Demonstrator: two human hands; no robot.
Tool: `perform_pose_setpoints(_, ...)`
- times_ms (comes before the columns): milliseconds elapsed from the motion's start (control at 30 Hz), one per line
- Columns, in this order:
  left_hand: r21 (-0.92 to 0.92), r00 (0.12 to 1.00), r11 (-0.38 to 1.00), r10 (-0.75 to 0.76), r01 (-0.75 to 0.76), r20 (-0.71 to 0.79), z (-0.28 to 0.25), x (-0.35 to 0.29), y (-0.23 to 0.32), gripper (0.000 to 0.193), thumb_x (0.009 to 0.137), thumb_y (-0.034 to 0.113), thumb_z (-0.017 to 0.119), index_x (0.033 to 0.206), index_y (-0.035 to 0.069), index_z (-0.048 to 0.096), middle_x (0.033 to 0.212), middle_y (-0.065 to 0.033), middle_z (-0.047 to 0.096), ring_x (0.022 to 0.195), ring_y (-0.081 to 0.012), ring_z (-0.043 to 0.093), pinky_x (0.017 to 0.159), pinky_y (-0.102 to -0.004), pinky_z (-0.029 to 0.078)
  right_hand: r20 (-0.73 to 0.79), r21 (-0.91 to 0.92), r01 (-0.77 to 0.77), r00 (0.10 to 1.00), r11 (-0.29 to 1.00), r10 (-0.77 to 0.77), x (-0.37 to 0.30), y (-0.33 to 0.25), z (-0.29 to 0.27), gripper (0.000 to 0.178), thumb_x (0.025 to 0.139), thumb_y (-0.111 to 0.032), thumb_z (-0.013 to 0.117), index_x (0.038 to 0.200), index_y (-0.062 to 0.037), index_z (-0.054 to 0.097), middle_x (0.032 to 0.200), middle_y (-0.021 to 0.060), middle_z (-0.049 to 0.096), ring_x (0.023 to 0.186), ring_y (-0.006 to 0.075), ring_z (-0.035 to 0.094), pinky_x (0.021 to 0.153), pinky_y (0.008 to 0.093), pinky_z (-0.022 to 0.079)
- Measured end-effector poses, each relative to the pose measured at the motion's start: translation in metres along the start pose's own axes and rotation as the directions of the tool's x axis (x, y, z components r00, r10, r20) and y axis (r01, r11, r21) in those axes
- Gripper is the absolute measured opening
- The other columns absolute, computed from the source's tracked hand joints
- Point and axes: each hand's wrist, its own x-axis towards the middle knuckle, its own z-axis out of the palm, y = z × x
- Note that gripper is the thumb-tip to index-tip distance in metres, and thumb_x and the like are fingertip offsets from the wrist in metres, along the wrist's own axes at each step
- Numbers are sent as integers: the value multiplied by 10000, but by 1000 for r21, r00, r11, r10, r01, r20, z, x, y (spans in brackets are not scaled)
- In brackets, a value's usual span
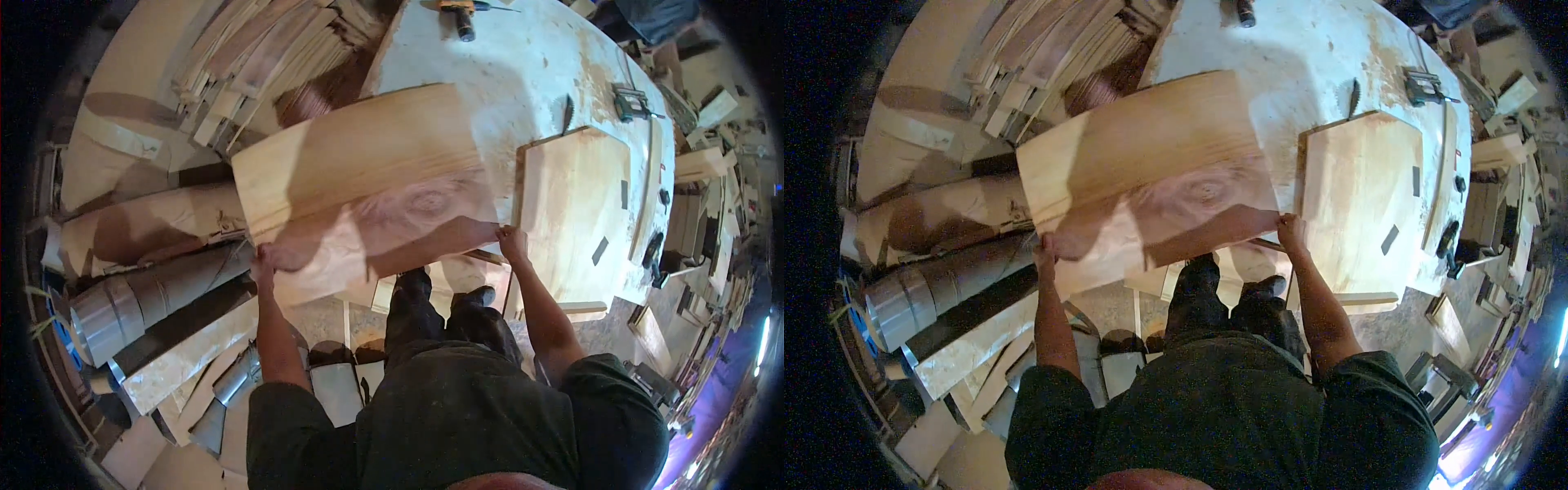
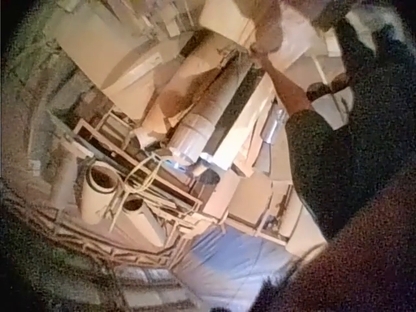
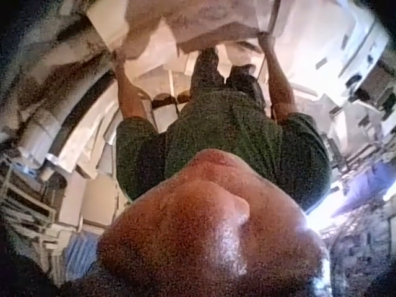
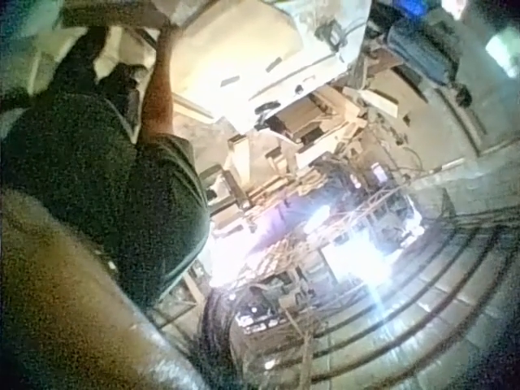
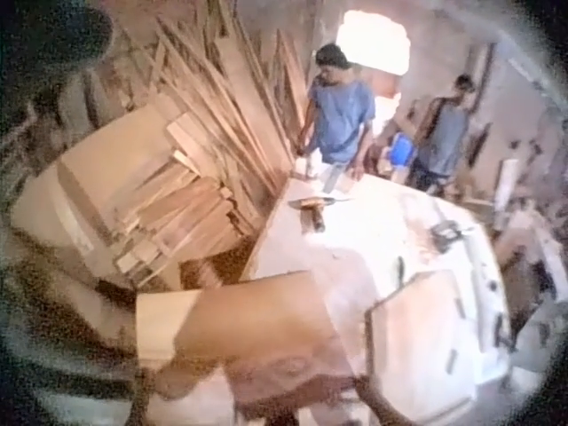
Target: Assembling wooden panels and components using a power drill and nail gun in a workshop environment.
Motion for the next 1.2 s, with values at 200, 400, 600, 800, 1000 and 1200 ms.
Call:
perform_pose_setpoints(200, -139, 943, 933, 330, -331, -31, -12, 127, 6, 242, 950, 291, 541, 984, 64, 616, 741, -39, 531, 663, -144, 519, 586, -304, 434, -59, -12, 64, 996, 998, -64, 3, -37, 25, 201, 755, -144, 671, 917, -29, 641, 826, 232, 651, 804, 402, 635, 676, 450, 501)
perform_pose_setpoints(400, 467, 827, 765, 550, -443, -116, 48, 174, 103, 243, 901, 230, 620, 971, -2, 640, 869, -71, 661, 846, -188, 627, 762, -341, 506, 27, -150, 19, 1000, 988, -15, -3, -58, 14, 464, 732, -164, 706, 1123, -82, 469, 843, 261, 640, 853, 439, 622, 684, 506, 495)
perform_pose_setpoints(600, 260, 885, 857, 466, -445, -21, 72, 161, 175, 497, 863, 436, 578, 933, -54, 624, 873, -256, 643, 790, -380, 650, 674, -455, 502, 100, -184, -4, 995, 983, 23, 1, -66, 14, 513, 786, -317, 706, 1015, 17, 391, 794, 289, 631, 753, 440, 637, 665, 511, 518)
perform_pose_setpoints(800, 493, 754, 842, 466, -217, -464, 52, 150, 123, 476, 849, 372, 591, 911, -100, 591, 892, -307, 615, 791, -408, 632, 665, -457, 498, 248, -439, 154, 968, 885, -45, 3, -76, -1, 499, 849, -250, 640, 1146, 65, 390, 1047, 313, 601, 864, 417, 648, 694, 436, 559)
perform_pose_setpoints(1000, -701, 920, 712, -247, -41, -305, 70, 84, -13, 441, 953, 327, 458, 1286, 38, 460, 1286, -149, 500, 1072, -271, 499, 957, -363, 399, 92, -687, -2, 992, 727, 90, -19, -120, 19, 929, 779, -335, 703, 1411, 77, 161, 1392, 345, 317, 1329, 395, 324, 1090, 473, 279)
perform_pose_setpoints(1200, -887, 988, 453, -155, 94, 25, 105, -1, 36, 504, 908, 353, 526, 1271, 11, 454, 1213, -171, 521, 1101, -287, 515, 989, -420, 409, 42, -149, 373, 928, 916, -371, 2, -155, 83, 931, 868, -444, 564, 1442, 52, 24, 1490, 310, 67, 1379, 476, 78, 1098, 583, 124)
